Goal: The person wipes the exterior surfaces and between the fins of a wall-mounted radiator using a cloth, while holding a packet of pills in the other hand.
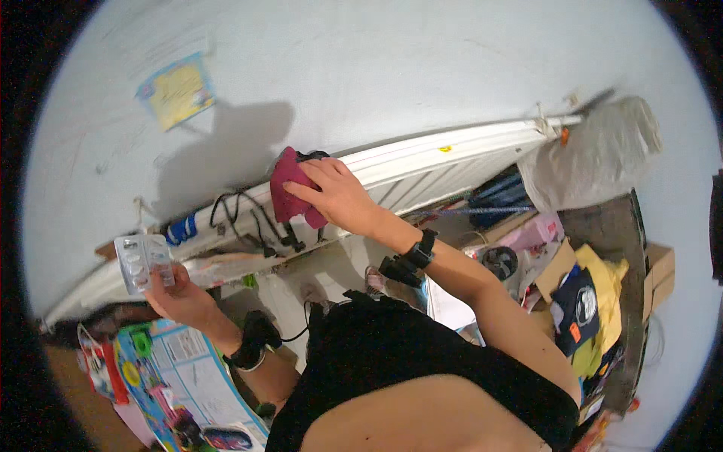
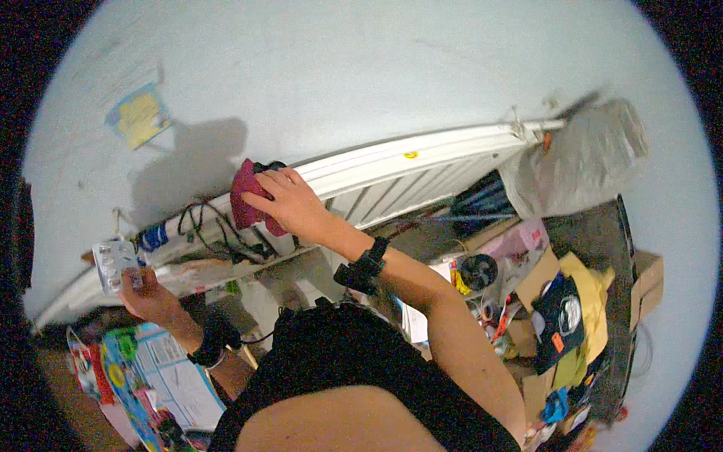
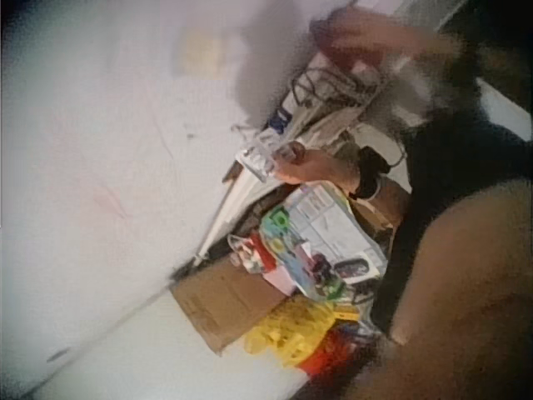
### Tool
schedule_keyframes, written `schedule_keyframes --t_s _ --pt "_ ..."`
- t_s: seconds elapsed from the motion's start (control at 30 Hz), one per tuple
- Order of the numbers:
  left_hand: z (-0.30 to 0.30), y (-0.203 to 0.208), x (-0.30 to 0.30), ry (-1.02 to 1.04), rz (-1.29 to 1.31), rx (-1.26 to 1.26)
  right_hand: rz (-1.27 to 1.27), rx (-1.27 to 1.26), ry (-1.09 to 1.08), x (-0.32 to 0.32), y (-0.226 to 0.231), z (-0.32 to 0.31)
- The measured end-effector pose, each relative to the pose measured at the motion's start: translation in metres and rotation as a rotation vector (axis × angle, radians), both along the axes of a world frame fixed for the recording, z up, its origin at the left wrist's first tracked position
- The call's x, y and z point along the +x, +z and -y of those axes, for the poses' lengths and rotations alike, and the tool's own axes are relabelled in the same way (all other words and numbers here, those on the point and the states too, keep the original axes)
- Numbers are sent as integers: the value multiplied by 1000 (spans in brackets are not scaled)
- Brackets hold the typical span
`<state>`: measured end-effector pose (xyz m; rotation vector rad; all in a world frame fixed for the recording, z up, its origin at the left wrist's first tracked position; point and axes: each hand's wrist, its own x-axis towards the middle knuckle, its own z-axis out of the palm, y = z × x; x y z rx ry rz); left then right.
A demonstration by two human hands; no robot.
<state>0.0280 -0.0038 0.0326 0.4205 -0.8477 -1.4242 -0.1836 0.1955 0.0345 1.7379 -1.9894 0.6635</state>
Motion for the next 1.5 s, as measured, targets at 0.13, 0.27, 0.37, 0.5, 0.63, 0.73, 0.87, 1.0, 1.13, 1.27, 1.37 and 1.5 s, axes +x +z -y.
schedule_keyframes --t_s 0.13,0.27,0.37,0.5,0.63,0.73,0.87,1.0,1.13,1.27,1.37,1.5 --pt "-16 19 -38 -29 103 5 126 -73 -123 -38 -7 -58" --pt "-20 19 -58 -144 90 -48 251 -351 -475 -53 -25 -129" --pt "-31 29 -77 -200 136 -25 369 -215 -447 -33 -49 -129" --pt "-42 25 -108 -297 210 -108 390 -85 61 -25 -82 -55" --pt "-91 46 -160 -360 273 -144 158 -156 169 -20 -72 -15" --pt "-89 51 -177 -503 382 -273 143 -176 201 -20 -64 -17" --pt "-133 69 -219 -237 818 -557 162 -235 190 -61 -75 -92" --pt "-123 63 -229 -199 745 -625 204 -150 -84 -126 -77 -195" --pt "-109 73 -222 -253 801 -603 123 -346 -480 -190 -80 -296" --pt "-121 76 -223 -219 837 -627 125 -353 -889 -266 -108 -382" --pt "-127 75 -224 -181 841 -623 196 -477 -1089 -310 -109 -422" --pt "-119 68 -227 -131 880 -638 282 -580 -1108 -326 -114 -422"
